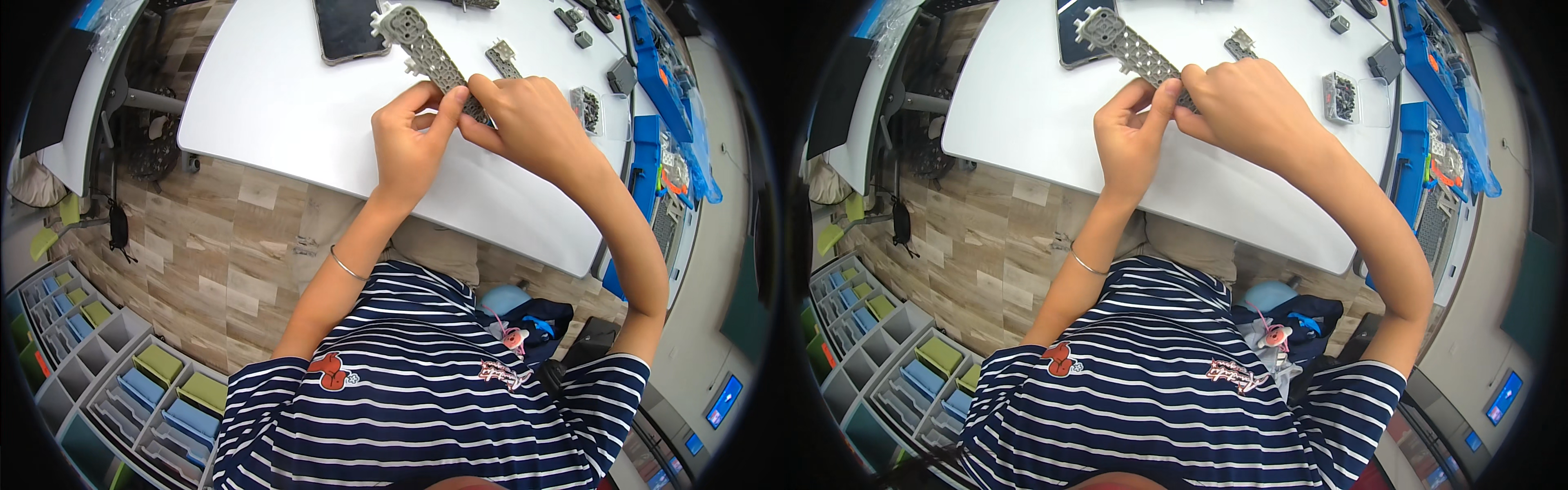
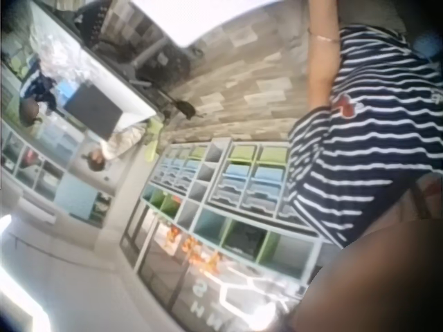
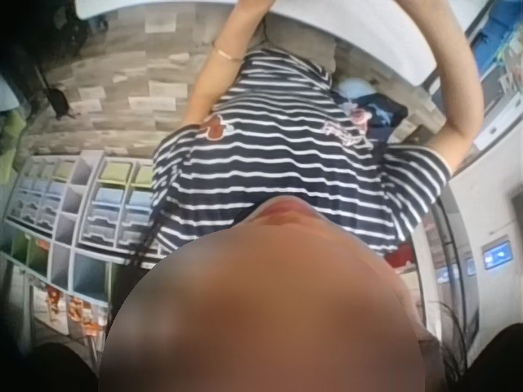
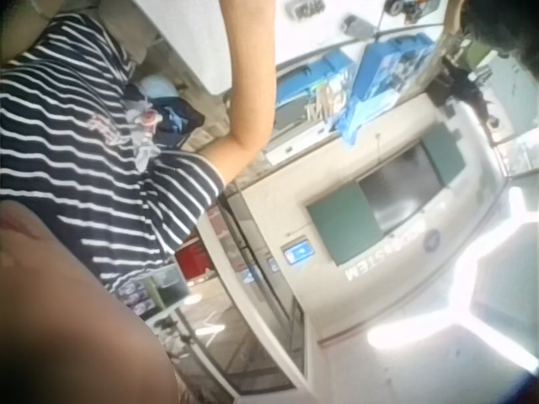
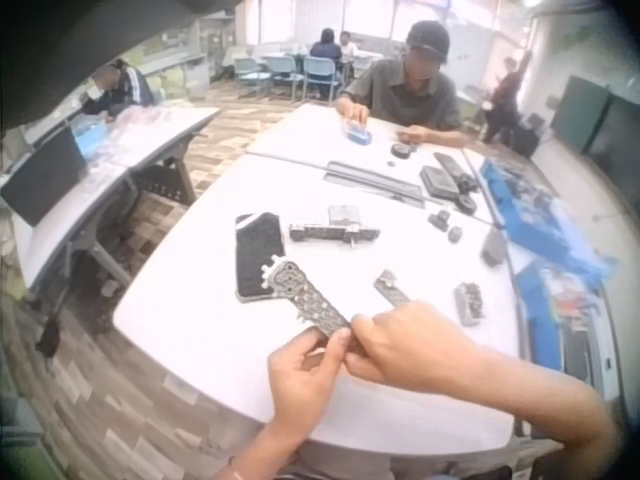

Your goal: The person assembles a small mechanical device using gray and white plastic components, including a motor-like block and perforated beams. They connect and disconnect parts by hand, rotate the assembly to check fit, and place components on the table between steps.

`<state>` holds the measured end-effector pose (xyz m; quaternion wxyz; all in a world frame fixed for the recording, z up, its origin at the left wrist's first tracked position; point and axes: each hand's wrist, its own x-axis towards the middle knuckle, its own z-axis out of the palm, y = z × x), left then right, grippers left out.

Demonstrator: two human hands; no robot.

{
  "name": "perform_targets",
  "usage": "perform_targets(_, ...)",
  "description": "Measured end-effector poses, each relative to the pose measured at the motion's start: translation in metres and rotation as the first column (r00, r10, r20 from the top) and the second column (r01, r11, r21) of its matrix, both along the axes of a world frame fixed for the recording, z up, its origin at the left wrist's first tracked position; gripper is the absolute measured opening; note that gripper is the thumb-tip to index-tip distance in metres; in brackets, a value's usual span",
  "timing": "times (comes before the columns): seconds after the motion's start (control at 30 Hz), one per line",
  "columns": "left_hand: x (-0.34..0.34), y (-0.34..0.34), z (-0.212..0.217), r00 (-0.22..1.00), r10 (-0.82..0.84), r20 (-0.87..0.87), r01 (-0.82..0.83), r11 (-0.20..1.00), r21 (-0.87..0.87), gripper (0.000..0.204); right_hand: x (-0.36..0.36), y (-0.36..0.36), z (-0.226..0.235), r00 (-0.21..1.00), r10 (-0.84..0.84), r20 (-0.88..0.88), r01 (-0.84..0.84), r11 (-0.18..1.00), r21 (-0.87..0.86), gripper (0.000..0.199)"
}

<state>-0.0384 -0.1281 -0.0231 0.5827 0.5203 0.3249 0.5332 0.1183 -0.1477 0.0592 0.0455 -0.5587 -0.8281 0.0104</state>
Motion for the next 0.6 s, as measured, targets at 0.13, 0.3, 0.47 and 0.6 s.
perform_targets(0.13, -0.013, -0.001, 0.002, 0.981, -0.172, -0.092, 0.169, 0.985, -0.033, 0.024, 0.003, -0.004, -0.011, 0.989, -0.023, -0.147, 0.012, 0.997, -0.073, 0.031)
perform_targets(0.3, -0.022, 0.009, 0.001, 0.944, -0.251, -0.216, 0.275, 0.957, 0.093, 0.024, 0.01, -0.013, -0.02, 0.946, -0.035, -0.322, 0.009, 0.997, -0.079, 0.022)
perform_targets(0.47, -0.023, 0.018, 0.002, 0.979, -0.203, -0.034, 0.205, 0.977, 0.051, 0.024, 0.007, -0.018, -0.016, 0.892, -0.103, -0.441, 0.036, 0.987, -0.158, 0.018)
perform_targets(0.6, -0.019, 0.015, 0.005, 0.982, -0.165, 0.096, 0.172, 0.983, -0.062, 0.029, 0.014, -0.012, -0.001, 0.81, -0.216, -0.546, 0.111, 0.969, -0.219, 0.016)
